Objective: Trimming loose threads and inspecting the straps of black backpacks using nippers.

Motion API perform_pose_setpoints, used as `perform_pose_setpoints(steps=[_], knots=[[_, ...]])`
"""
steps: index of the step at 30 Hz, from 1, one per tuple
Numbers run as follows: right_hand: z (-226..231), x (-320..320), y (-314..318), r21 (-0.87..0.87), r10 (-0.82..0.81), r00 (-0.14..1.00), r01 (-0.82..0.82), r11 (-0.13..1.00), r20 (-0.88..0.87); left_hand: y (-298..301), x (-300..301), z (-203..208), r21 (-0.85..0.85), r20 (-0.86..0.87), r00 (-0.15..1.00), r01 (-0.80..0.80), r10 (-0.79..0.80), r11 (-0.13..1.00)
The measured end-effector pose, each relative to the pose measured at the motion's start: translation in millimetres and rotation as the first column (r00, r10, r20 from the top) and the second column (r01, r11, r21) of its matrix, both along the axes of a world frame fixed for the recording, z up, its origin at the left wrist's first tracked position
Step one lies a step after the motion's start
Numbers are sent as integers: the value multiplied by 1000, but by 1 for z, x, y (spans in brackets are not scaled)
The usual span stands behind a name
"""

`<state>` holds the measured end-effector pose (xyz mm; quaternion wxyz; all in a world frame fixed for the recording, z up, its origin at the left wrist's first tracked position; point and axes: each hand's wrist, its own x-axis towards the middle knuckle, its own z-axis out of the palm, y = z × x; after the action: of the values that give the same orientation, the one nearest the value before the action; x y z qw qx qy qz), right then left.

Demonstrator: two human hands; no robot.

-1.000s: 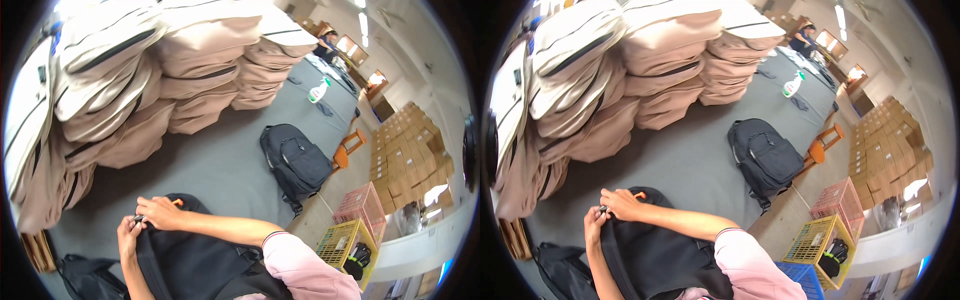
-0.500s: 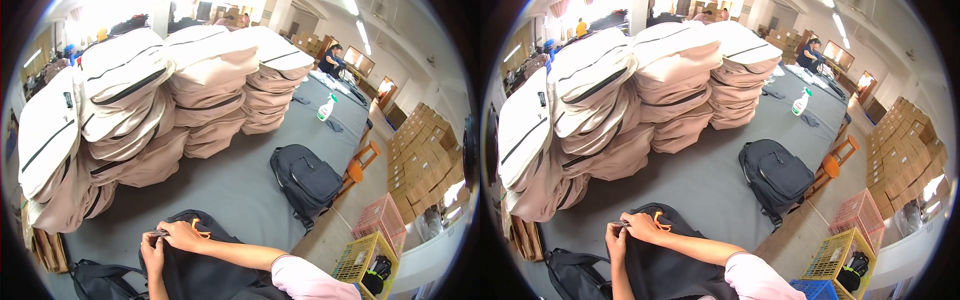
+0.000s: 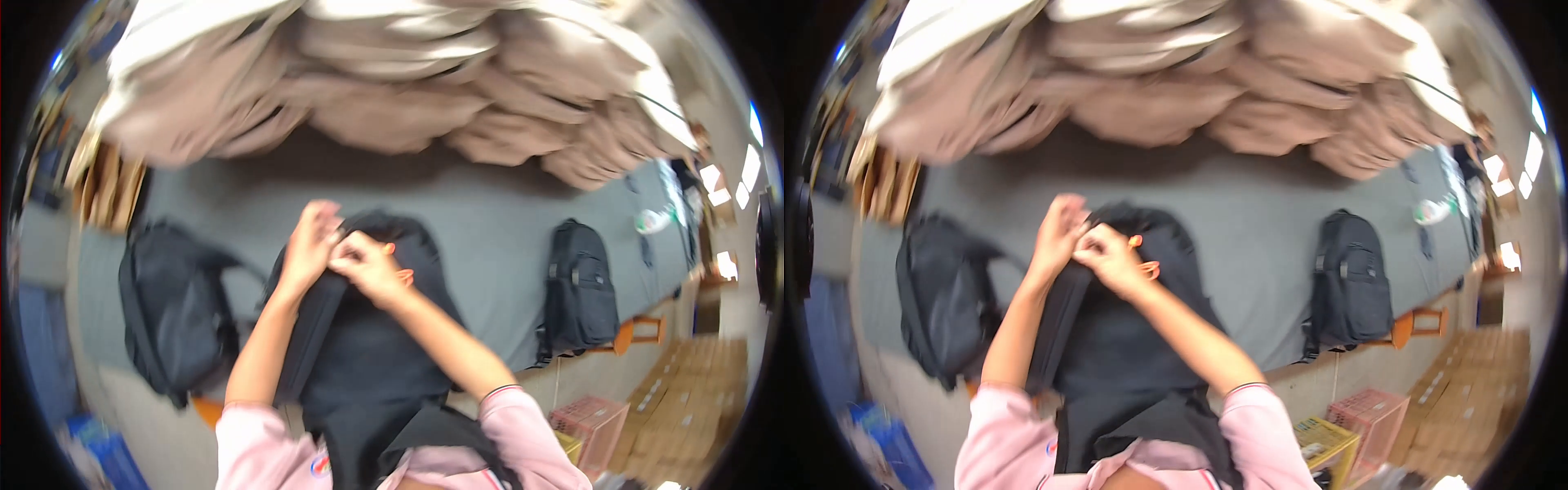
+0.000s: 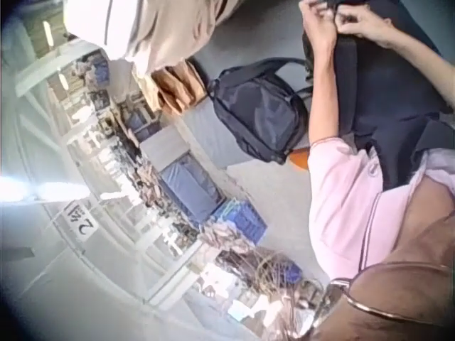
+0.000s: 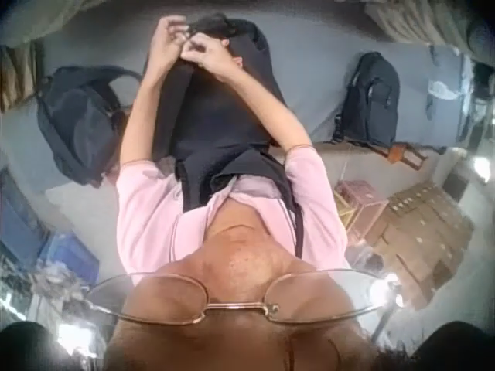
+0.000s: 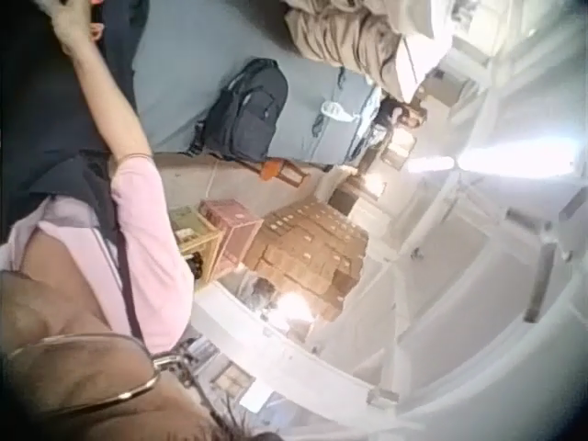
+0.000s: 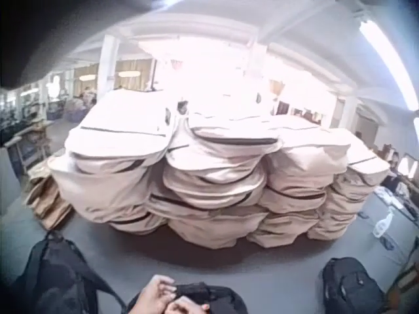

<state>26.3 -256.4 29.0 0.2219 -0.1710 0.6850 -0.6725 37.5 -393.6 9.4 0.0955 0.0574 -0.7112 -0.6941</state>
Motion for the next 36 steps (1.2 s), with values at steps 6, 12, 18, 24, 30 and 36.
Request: perform_pose_setpoints(steps=[6,12,18,24,30,36], knots=[[30,11,18,423,-55,845,322,847,-532,-6,13,15,-19,172,984,-41,44,999],[27,6,15,502,176,620,401,766,-764,-1,20,10,-9,153,988,-31,32,999],[22,8,13,496,163,616,419,760,-771,-4,19,7,-49,160,983,-78,85,996],[0,1,86,511,-137,795,500,699,-590,-19,62,-19,-278,124,951,-240,283,930],[-21,0,137,672,-173,968,252,697,-184,-21,105,-13,404,522,844,-117,-123,907],[-6,3,146,431,-90,971,-15,902,222,-24,99,10,595,537,802,-139,-262,792]])
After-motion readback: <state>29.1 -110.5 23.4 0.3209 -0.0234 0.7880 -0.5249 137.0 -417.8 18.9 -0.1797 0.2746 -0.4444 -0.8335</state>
